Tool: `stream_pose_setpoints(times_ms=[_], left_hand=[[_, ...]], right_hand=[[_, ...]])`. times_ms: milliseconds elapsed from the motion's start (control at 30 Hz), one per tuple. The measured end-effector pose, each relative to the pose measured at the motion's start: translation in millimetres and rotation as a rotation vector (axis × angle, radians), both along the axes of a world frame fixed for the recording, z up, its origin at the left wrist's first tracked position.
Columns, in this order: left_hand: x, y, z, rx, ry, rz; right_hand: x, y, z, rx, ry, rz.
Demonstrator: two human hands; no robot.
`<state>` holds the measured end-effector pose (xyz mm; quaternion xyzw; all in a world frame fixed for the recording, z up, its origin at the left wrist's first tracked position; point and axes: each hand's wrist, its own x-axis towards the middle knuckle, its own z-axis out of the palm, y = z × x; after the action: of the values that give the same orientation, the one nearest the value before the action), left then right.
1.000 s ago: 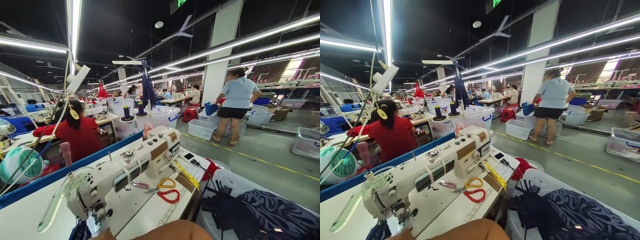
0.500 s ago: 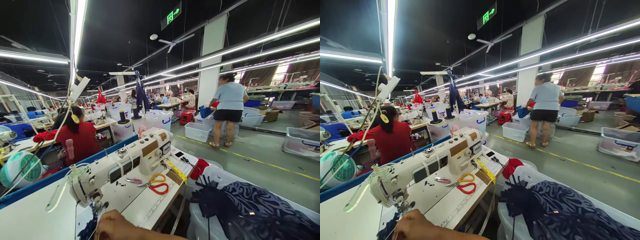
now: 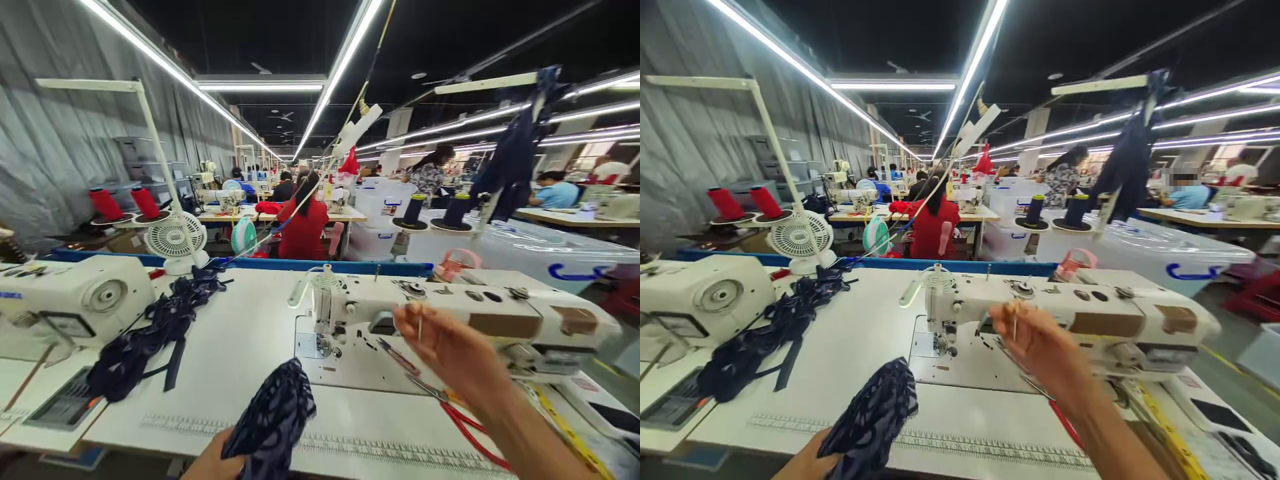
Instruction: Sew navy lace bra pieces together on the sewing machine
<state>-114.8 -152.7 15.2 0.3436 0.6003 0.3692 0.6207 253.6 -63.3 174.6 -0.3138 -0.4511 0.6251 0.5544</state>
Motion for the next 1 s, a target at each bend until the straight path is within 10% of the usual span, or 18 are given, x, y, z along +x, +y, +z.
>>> stream_pose_setpoints(times_ms=[200,300,533,1000], left_hand=[[10,22,-16.8,0.073,-0.079,-0.037],[13,25,-25.7,0.082,-0.117,-0.086],[-1,20,-40.3,-0.001,-0.182,-0.067],[27,26,10.1,-0.054,-0.657,0.369]], right_hand=[[-48,81,105.1,0.725,-0.479,-0.388],[-76,111,122.1,0.747,-0.650,-0.289],[-90,131,80.8,0.467,-0.840,-0.036],[-69,129,13.2,0.530,-0.823,-0.112]])
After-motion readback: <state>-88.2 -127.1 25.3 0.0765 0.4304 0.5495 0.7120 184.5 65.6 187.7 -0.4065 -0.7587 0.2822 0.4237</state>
